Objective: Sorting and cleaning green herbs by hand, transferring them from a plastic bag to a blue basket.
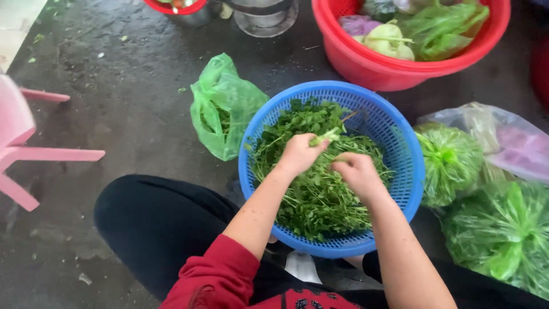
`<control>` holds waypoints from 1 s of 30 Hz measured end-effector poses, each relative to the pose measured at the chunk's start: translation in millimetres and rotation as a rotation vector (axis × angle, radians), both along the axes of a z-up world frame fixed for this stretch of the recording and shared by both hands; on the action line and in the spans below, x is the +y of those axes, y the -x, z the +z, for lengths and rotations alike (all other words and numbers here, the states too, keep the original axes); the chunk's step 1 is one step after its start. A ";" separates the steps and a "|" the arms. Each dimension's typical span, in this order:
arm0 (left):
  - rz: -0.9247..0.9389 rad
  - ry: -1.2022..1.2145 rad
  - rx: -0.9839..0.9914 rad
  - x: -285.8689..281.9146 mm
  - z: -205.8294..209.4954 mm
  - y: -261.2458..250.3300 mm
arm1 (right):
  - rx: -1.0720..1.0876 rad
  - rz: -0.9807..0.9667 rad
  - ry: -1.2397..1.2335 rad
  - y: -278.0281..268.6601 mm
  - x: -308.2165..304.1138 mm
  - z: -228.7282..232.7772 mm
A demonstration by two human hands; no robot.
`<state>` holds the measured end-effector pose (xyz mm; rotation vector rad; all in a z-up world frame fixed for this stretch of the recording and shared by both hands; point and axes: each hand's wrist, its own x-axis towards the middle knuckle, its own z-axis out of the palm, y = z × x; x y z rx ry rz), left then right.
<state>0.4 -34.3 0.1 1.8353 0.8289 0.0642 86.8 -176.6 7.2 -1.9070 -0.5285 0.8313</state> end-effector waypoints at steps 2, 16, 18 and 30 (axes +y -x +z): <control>0.013 0.020 -0.036 -2.4 5.4 5.4 | 0.043 -0.151 -0.080 -5.1 1.6 -17.0; 0.396 0.111 -0.284 57.9 22.2 23.2 | -0.791 -0.012 0.264 -60.2 -37.0 -140.0; 0.381 0.101 -0.262 58.4 10.9 19.9 | -0.542 0.071 0.354 -53.1 -15.5 -163.5; 0.291 0.271 -0.306 56.8 -10.6 2.7 | -0.469 0.300 0.437 -63.9 8.9 -175.3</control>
